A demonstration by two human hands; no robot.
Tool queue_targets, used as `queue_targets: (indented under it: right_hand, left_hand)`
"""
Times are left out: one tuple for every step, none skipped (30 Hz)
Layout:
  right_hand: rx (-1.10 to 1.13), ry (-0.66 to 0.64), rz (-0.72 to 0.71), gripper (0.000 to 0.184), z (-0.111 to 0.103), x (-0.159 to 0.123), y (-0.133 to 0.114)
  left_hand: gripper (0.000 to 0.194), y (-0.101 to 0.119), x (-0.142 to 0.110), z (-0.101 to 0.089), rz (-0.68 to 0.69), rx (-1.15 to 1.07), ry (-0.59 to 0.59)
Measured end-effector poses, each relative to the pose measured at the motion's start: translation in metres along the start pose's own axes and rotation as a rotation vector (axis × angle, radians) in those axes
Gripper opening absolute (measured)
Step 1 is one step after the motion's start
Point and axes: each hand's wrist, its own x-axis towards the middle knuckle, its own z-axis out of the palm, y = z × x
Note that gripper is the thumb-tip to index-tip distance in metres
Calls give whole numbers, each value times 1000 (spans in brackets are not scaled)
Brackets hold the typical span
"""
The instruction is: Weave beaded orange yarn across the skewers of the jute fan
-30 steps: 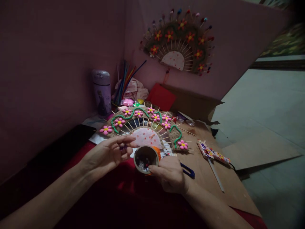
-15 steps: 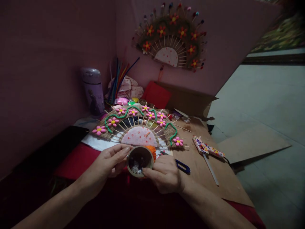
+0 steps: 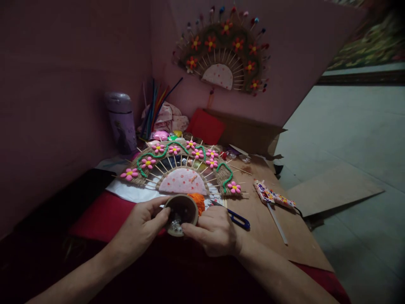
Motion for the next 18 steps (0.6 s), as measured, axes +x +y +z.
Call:
queue_targets:
  right_hand:
    - [6,29,19,24,0,0,-1]
    - [16,74,45,24,0,1,-2]
    - [30,133,74,25,-1,1,-3]
    - [37,191,104,25,-2,2,-5]
    - [36,237,134,24,-3,3,-7]
    - [29,258,165,23,-5,5,-9]
    - [20,257,199,22,-6,6,-10]
    - [15,240,232,22,-7,7,-12]
    - [14,211,264,22,-8,8,-12]
    - [20,174,288,22,-8,9,-12]
    - [28,142,303,22,-6,9,-11]
    - [34,119,312,22,-5,8,-9]
    - [43,89,308,21,-2,7,-6]
    - [36,97,308,19,1,5,-3]
    - [38,106,304,18,5,3,0]
    - [52,104,291,17,9,0,3]
    - [56,113,290,15,13,-3,5]
    - [59,93,283,13,17,-7,8]
  left_hand:
    - [32,3,2,-1,-11,-25,16]
    - [31,8,5,-1,-19,-44,43]
    - [29,15,8,-2,-20,-55,79]
    - [27,23,11,-2,-19,-52,118]
    - [25,33,16,-2,-17,-36,154]
    - [25,43,22,-1,-19,-23,167]
    - [25,54,30,0,-2,-18,171]
    - [22,65,40,3,32,-16,171]
    - [16,75,53,7,71,-20,169]
    - [9,85,67,11,97,-14,147]
    - [7,94,84,18,120,-13,119]
    - [10,102,103,25,126,-8,95]
    - [13,109,124,33,93,12,84]
    - [15,115,145,43,43,51,114]
    - [15,120,166,52,23,68,131]
    - [13,125,187,62,12,80,139]
    - [11,128,206,72,-7,95,142]
    - [15,130,225,81,-27,108,145]
